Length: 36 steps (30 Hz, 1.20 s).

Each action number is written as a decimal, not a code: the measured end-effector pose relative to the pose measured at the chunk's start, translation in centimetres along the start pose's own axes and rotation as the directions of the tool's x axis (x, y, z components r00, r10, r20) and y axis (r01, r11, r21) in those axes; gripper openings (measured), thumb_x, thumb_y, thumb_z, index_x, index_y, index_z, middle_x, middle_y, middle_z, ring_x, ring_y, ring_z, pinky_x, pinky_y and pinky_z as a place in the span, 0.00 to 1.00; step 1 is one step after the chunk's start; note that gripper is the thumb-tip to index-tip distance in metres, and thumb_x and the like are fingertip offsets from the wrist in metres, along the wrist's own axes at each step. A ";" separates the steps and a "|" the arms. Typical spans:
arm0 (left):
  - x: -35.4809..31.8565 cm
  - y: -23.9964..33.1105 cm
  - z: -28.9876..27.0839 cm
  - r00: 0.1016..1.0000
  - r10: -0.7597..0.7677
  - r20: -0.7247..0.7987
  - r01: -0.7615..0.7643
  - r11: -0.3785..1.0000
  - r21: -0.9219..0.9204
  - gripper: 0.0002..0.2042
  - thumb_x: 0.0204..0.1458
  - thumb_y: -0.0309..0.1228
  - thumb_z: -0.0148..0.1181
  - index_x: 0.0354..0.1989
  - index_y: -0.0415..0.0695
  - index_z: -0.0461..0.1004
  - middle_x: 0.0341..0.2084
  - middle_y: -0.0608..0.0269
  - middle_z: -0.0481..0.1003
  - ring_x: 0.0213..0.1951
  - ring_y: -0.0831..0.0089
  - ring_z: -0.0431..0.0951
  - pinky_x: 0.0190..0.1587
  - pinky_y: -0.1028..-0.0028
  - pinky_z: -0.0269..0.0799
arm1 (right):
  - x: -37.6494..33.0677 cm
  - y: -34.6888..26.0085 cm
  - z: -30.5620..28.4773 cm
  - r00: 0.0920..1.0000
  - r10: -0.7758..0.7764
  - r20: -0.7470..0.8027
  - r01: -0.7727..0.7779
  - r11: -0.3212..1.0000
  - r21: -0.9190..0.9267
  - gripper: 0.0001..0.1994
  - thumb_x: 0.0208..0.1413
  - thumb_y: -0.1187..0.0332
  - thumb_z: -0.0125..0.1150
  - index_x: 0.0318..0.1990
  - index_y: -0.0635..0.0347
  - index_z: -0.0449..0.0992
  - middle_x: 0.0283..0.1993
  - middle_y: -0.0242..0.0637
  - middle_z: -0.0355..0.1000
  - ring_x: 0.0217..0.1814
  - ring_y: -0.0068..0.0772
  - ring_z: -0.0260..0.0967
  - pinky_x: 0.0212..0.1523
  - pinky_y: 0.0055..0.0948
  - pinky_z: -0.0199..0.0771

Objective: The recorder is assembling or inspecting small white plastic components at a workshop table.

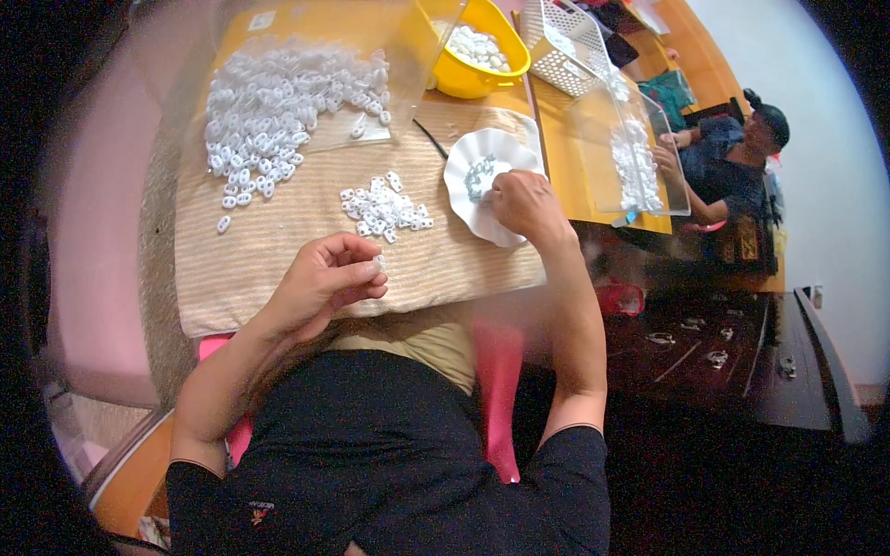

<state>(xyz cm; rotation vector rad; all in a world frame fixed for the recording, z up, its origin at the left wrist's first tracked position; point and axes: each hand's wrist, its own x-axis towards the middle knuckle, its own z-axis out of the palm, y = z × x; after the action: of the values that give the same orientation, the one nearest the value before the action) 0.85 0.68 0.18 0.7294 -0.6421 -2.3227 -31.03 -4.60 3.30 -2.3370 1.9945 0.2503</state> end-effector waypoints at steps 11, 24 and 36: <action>0.5 -0.3 -0.2 0.997 0.044 -0.067 -0.046 0.999 -0.027 0.07 0.54 0.22 0.59 0.41 0.39 0.72 0.33 0.62 0.76 0.36 0.75 0.78 0.43 0.74 0.79 | -4.2 -6.9 0.3 0.954 -0.003 -0.298 0.251 0.547 0.798 0.04 0.54 0.80 0.59 0.37 0.66 0.75 0.30 0.33 0.73 0.33 0.21 0.70 0.35 0.21 0.70; 0.6 -0.7 -0.4 0.996 0.039 -0.075 -0.043 0.998 -0.054 0.07 0.55 0.23 0.58 0.41 0.38 0.72 0.35 0.61 0.76 0.36 0.76 0.79 0.43 0.76 0.79 | -4.8 -12.4 2.4 0.966 -0.082 -0.244 0.256 0.237 0.937 0.02 0.56 0.77 0.59 0.36 0.66 0.74 0.34 0.33 0.72 0.37 0.21 0.68 0.38 0.21 0.68; 0.8 -1.1 -0.6 0.996 0.055 -0.069 -0.060 0.996 -0.069 0.07 0.55 0.22 0.58 0.42 0.37 0.72 0.35 0.60 0.77 0.36 0.75 0.79 0.42 0.76 0.79 | -5.0 -12.7 2.9 0.969 -0.063 -0.238 0.247 0.206 0.947 0.02 0.56 0.79 0.58 0.36 0.66 0.73 0.35 0.34 0.71 0.37 0.22 0.68 0.39 0.21 0.69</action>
<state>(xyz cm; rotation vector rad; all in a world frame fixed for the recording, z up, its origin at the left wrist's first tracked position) 0.26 0.79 -1.16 0.7430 -0.5415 -2.2469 -19.53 2.73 0.43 -1.5746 1.1759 -0.9827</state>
